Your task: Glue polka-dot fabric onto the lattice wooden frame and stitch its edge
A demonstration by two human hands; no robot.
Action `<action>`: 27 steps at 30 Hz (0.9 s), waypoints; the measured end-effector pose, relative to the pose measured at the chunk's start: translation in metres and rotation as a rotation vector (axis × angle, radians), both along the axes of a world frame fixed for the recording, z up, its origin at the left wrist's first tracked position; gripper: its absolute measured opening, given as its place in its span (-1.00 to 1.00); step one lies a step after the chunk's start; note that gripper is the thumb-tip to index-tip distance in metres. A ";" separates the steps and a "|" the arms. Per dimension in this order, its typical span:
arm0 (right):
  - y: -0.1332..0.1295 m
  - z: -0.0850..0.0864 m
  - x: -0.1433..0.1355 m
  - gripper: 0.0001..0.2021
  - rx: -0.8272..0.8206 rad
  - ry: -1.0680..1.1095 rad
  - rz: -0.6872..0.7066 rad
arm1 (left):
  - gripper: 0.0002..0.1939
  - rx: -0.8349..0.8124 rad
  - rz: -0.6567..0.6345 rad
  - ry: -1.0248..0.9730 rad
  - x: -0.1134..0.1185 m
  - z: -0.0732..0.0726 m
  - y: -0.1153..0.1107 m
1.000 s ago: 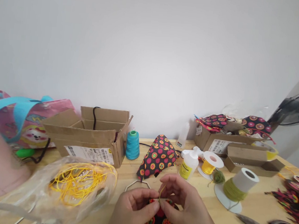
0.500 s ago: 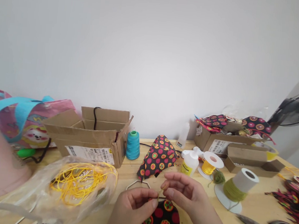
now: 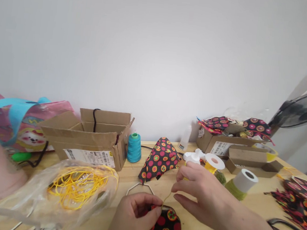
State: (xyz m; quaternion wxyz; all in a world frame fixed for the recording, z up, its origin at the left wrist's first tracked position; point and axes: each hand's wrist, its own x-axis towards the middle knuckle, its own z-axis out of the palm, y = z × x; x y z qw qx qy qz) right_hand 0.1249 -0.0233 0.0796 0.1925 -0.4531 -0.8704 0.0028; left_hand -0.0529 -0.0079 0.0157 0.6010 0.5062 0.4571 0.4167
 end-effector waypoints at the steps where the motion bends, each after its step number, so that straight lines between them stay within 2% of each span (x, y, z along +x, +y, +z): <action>1: 0.001 0.003 0.000 -0.89 -0.017 -0.048 0.017 | -0.94 0.007 0.003 0.003 0.001 0.001 -0.001; 5: 0.004 0.008 -0.001 -0.92 -0.030 -0.136 0.059 | -0.95 0.033 0.032 0.000 0.005 0.002 -0.006; 11: 0.004 0.002 -0.003 -0.90 -0.037 -0.101 0.040 | -0.94 0.042 0.047 -0.023 0.005 0.002 -0.007; 15: 0.003 -0.006 -0.003 -0.90 -0.079 0.005 0.039 | -0.94 0.045 0.041 -0.015 0.004 0.001 -0.007; 19: 0.001 -0.014 0.000 -0.92 -0.154 0.199 0.009 | -0.94 0.035 0.028 -0.023 0.003 0.000 -0.007; 23: -0.003 -0.023 0.000 -0.95 -0.206 0.392 -0.049 | -0.95 0.001 0.002 0.011 0.004 -0.003 -0.005; 27: -0.008 -0.032 -0.003 -0.92 -0.208 0.479 -0.116 | -0.94 0.004 -0.001 -0.010 0.004 -0.005 -0.004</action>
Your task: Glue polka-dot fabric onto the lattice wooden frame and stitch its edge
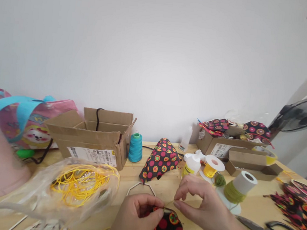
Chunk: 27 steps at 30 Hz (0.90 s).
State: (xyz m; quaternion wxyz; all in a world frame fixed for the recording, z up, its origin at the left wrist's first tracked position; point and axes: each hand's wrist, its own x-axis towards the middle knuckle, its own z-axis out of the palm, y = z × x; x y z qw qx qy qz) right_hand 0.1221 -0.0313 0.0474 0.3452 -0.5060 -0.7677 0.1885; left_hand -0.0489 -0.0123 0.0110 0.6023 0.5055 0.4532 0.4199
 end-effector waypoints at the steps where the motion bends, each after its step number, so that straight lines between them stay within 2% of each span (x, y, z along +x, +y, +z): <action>1: -0.001 -0.002 -0.001 -0.92 0.020 0.004 -0.014 | -0.94 -0.007 0.001 -0.010 0.000 0.000 0.000; 7: -0.010 -0.004 -0.008 -0.90 0.248 -0.140 -0.069 | -0.94 -0.009 0.008 -0.023 0.001 -0.001 0.001; 11: -0.014 -0.002 -0.017 -0.87 0.319 -0.214 -0.109 | -0.93 0.007 -0.003 0.007 -0.001 -0.002 0.001; 15: -0.014 -0.007 -0.025 -0.85 0.414 -0.248 -0.158 | -0.92 0.014 -0.030 0.026 -0.003 -0.001 0.002; 21: -0.014 -0.011 -0.032 -0.79 0.613 -0.548 -0.173 | -0.90 0.035 0.016 0.034 -0.002 -0.001 0.001; 27: -0.016 -0.004 -0.040 -0.72 0.689 -0.672 -0.161 | -0.90 0.033 0.071 0.037 0.000 0.001 -0.001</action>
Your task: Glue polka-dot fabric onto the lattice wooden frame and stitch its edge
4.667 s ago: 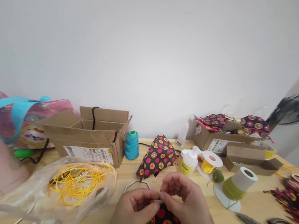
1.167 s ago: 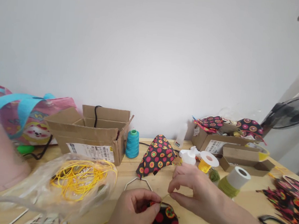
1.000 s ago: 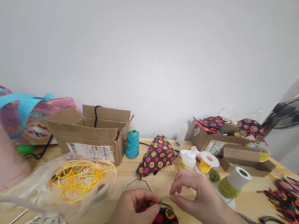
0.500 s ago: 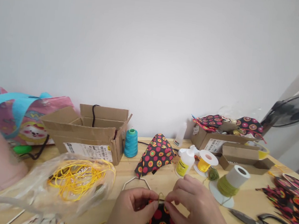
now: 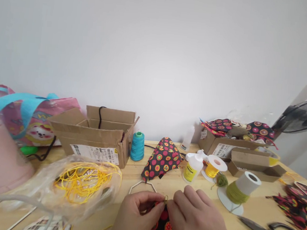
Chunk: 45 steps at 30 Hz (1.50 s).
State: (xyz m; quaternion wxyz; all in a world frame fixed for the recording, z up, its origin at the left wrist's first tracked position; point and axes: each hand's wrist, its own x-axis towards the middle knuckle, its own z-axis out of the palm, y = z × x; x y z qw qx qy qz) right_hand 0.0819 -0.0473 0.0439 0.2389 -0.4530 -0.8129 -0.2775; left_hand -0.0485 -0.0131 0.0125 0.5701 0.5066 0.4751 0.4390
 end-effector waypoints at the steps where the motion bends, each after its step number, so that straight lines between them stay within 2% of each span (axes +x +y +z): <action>1: 0.000 0.001 -0.001 -0.72 0.008 -0.013 0.000 | -0.90 0.001 0.001 -0.004 0.000 0.000 0.000; 6: 0.000 -0.001 -0.004 -0.71 0.042 -0.045 -0.012 | -0.88 -0.007 -0.018 -0.013 -0.002 -0.005 0.001; 9: -0.003 -0.010 -0.007 -0.75 0.021 -0.076 -0.047 | -0.85 -0.020 -0.065 -0.003 -0.005 -0.006 0.004; 13: -0.007 -0.020 -0.006 -0.81 -0.055 -0.055 -0.063 | -0.87 -0.060 -0.043 -0.016 -0.008 -0.003 0.006; 15: -0.008 -0.019 -0.001 -0.82 -0.149 0.027 -0.020 | -0.89 -0.076 -0.040 -0.040 -0.008 0.000 0.006; 18: -0.007 -0.008 0.011 -0.81 -0.319 0.289 0.052 | -0.91 -0.063 -0.058 -0.073 -0.007 0.002 0.007; 21: -0.002 0.001 0.020 -0.84 -0.533 0.549 0.002 | -0.93 -0.055 -0.075 -0.084 -0.005 0.001 0.007; 25: 0.007 -0.002 0.021 -0.90 -0.773 0.753 -0.037 | -0.93 -0.046 -0.060 -0.120 -0.004 0.000 0.005; 33: 0.013 -0.014 0.016 -0.93 -0.815 0.879 0.030 | -0.93 -0.064 -0.083 -0.102 -0.002 -0.004 0.005; 45: 0.015 -0.015 0.014 -0.90 -0.969 1.093 0.076 | -0.92 -0.065 -0.076 -0.083 0.000 -0.003 0.004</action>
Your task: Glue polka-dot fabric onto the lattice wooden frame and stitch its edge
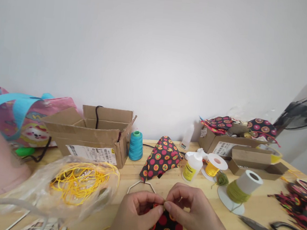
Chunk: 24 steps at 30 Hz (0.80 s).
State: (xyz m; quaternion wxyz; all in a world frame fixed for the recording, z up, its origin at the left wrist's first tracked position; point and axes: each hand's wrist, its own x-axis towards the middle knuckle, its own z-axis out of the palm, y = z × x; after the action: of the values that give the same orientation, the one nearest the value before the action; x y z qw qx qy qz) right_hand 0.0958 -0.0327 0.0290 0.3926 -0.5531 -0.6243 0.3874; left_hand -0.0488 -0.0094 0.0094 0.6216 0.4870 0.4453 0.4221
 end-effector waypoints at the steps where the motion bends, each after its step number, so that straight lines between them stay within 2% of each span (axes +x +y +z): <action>1: 0.000 0.000 0.000 -0.90 -0.003 0.002 0.004 | -0.92 0.005 0.001 0.009 0.000 0.000 0.000; 18: 0.000 -0.001 0.005 -0.91 0.046 -0.121 0.046 | -0.92 0.010 -0.011 0.009 0.000 -0.003 0.000; 24: -0.001 -0.003 0.004 -0.90 -0.014 -0.094 0.037 | -0.93 0.028 0.015 0.017 0.002 0.000 -0.001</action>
State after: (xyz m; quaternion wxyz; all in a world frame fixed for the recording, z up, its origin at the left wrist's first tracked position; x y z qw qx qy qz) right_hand 0.0993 -0.0340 0.0258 0.3518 -0.5619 -0.6493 0.3728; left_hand -0.0468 -0.0099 0.0093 0.6076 0.4959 0.4482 0.4290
